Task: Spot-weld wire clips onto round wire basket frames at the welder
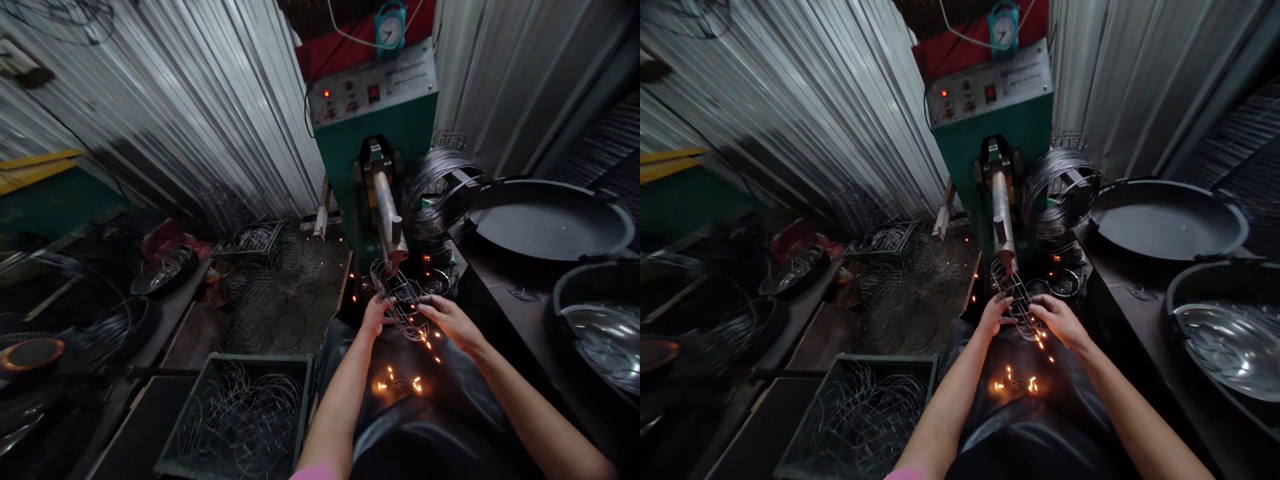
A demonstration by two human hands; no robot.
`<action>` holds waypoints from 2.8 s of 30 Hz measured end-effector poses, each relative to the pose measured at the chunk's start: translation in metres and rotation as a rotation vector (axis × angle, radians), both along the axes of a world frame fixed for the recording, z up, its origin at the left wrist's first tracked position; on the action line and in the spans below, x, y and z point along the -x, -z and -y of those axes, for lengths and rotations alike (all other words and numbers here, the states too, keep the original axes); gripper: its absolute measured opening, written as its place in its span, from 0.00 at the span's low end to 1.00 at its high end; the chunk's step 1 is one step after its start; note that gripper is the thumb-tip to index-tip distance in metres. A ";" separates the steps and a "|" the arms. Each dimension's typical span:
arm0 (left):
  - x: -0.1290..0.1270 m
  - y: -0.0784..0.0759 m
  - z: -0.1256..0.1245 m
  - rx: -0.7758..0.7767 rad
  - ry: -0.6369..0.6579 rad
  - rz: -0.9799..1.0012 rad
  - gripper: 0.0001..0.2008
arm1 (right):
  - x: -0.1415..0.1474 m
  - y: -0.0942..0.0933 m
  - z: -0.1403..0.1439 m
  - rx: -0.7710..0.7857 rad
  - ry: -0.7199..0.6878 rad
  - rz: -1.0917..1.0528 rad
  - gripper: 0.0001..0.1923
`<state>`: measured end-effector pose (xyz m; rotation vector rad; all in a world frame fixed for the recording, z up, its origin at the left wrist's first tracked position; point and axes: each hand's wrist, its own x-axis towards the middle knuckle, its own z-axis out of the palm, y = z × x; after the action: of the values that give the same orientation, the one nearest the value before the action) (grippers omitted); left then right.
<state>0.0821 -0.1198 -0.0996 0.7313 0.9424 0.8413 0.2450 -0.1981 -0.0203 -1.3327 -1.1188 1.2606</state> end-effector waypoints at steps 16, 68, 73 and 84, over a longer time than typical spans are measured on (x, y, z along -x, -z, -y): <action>-0.004 -0.012 -0.011 0.206 -0.018 0.017 0.19 | 0.005 -0.016 -0.038 -0.065 0.041 0.179 0.23; 0.000 0.027 -0.017 -0.962 -0.062 -0.569 0.33 | 0.000 -0.015 -0.038 -0.104 0.003 0.260 0.21; 0.004 0.027 -0.020 -0.948 -0.058 -0.580 0.33 | -0.005 -0.003 -0.015 0.001 -0.009 0.239 0.22; -0.001 0.013 -0.028 -0.780 -0.066 -0.533 0.35 | -0.003 -0.013 -0.031 0.000 -0.038 0.190 0.20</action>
<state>0.0830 -0.0916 -0.1126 1.6635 1.1068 1.1093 0.2476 -0.1675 -0.0075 -1.4610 -1.2803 1.1800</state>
